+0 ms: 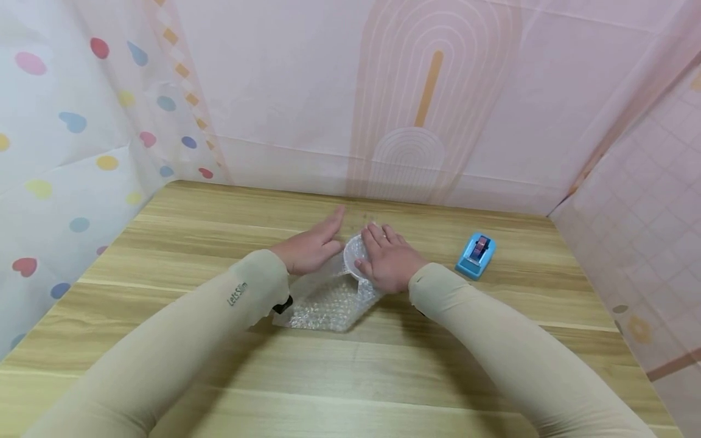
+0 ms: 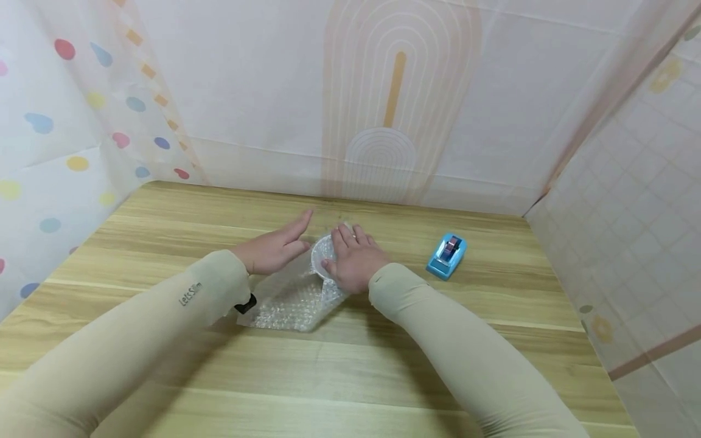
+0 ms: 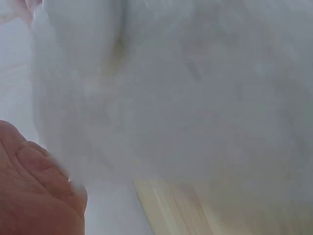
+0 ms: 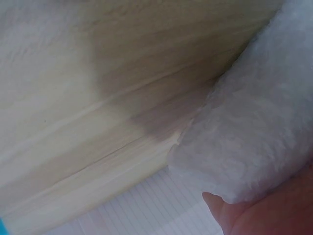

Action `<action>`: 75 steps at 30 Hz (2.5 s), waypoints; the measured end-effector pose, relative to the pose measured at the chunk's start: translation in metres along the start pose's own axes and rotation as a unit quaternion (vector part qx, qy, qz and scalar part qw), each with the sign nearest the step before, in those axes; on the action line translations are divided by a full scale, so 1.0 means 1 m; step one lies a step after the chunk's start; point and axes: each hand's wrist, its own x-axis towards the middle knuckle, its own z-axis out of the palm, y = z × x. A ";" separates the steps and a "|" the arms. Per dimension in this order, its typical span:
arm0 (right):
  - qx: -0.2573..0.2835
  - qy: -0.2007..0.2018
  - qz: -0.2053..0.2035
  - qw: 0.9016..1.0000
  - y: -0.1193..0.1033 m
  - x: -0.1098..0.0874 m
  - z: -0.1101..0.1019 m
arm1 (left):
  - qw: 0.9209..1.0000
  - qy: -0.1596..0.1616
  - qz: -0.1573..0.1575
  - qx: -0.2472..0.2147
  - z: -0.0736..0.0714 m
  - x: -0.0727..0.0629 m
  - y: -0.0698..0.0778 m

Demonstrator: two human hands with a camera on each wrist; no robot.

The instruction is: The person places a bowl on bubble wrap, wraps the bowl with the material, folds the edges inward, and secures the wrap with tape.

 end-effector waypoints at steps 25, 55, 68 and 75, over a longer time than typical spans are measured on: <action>0.008 0.008 0.019 1.000 -0.001 0.002 0.002 | 0.996 -0.044 -0.051 0.052 -0.015 -0.022 -0.035; 0.051 0.035 0.096 0.993 -0.012 0.006 0.004 | 0.986 -0.091 -0.077 0.120 -0.017 -0.026 -0.040; 0.092 0.051 0.138 0.985 -0.021 0.008 0.004 | 0.981 -0.059 -0.089 0.163 -0.021 -0.029 -0.049; 0.099 0.056 0.150 0.982 -0.022 0.010 0.005 | 0.984 -0.044 -0.084 0.149 -0.023 -0.032 -0.049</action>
